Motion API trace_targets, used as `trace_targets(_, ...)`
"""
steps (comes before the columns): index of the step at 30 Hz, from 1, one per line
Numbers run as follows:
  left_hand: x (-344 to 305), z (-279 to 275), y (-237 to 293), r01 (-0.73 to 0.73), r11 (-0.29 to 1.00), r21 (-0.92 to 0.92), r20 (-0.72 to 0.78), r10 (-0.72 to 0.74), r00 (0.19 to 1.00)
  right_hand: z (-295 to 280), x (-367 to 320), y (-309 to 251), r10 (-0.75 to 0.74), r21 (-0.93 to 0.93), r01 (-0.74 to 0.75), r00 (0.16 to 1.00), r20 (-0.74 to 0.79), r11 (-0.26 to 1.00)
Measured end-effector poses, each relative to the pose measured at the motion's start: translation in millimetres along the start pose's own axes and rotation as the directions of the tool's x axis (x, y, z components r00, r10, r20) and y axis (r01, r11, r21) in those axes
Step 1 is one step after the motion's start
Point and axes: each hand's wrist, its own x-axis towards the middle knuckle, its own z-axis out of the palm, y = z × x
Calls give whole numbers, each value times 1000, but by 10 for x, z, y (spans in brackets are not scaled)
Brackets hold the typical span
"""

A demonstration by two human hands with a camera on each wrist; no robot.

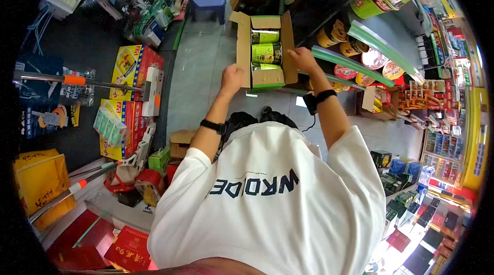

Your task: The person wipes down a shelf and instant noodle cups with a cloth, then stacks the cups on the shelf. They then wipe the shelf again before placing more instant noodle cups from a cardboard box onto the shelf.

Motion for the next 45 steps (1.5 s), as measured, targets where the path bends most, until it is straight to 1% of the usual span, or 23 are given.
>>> trace_targets(1, 66, 184, -226, 16, 1000, -22, -2, -16, 1000, 76, 61, 129, 89, -175, -89, 996, -6, 981)
trace_targets(4, 187, 620, -510, 82, 979, -186, 54, -73, 996, -51, -74, 118, 79, -182, -108, 984, -161, 977)
trace_targets(5, 178, 703, -529, 92, 979, -183, 78, -79, 994, -5, -167, 100, -4, -160, -44, 957, -289, 986)
trace_targets(6, 173, 724, -548, 86, 973, -215, 59, -75, 995, -6, -298, -136, -126, -307, -3, 908, -399, 952)
trace_targets(7, 196, 709, -555, 74, 968, -241, 37, -67, 997, 12, -406, -243, -363, -379, 225, 866, -345, 898)
trace_targets(8, 173, 669, -508, 76, 971, -227, 52, -65, 997, -15, -581, -461, -503, -186, 467, 815, -289, 864)
trace_targets(10, 52, 530, -231, 186, 900, -393, 119, -151, 981, 162, -735, -598, -401, -133, 419, 905, 141, 898)
trace_targets(12, -49, 482, 87, 258, 906, -336, 158, -216, 964, 455, -831, -586, -348, -430, 383, 924, 161, 818)
trace_targets(16, -28, 526, -78, 256, 918, -304, 78, -243, 967, 539, -828, -546, -107, -556, 163, 986, 131, 815)
trace_targets(18, -110, 502, -102, 265, 913, -311, 74, -254, 964, 404, -1001, -600, -268, -467, 255, 963, 40, 847)
trace_targets(20, -118, 514, -32, 281, 921, -271, -26, -299, 954, 254, -1153, -618, -290, -475, 286, 955, 67, 832)
trace_targets(22, -168, 537, 5, 322, 891, -321, -16, -345, 938, 194, -1333, -567, -233, -405, 341, 927, 293, 848)
trace_targets(24, -166, 584, 28, 356, 858, -371, -11, -387, 922, 276, -1458, -410, -311, -350, 398, 909, 278, 848)
trace_targets(27, -111, 652, -199, 284, 913, -291, -81, -320, 944, 317, -1404, -316, -305, -242, 476, 803, 512, 845)
trace_targets(30, -168, 666, -165, 274, 934, -231, -88, -300, 950, 342, -1056, -279, -220, -181, 447, 705, 674, 876)
trace_targets(33, -184, 723, -23, 341, 898, -277, -47, -368, 929, 709, -941, -70, -194, -50, 311, 703, 685, 949)
trace_targets(35, -242, 660, -39, 360, 890, -279, -18, -380, 925, 642, -1012, -101, -244, 24, 323, 664, 707, 946)
trace_targets(37, -289, 612, -56, 372, 908, -193, -55, -389, 920, 429, -1052, -259, -310, 96, 361, 603, 735, 928)
trace_targets(39, -455, 577, 28, 397, 910, -120, -97, -408, 908, -64, -1073, -496, -389, 215, 391, 445, 807, 895)
trace_targets(41, -537, 610, 250, 442, 897, 3, -78, -441, 894, -494, -862, -627, -530, 380, 401, 387, 755, 834)
trace_targets(42, -585, 575, 188, 442, 897, -14, -91, -442, 892, -521, -688, -580, -532, 352, 413, 499, 684, 840)
trace_targets(44, -604, 509, -45, 252, 967, -21, -97, -253, 963, -652, -327, -647, -424, 181, 387, 762, 489, 904)
trace_targets(45, -573, 456, -171, 247, 968, -36, -96, -249, 964, -643, -112, -630, -416, 94, 411, 835, 360, 907)
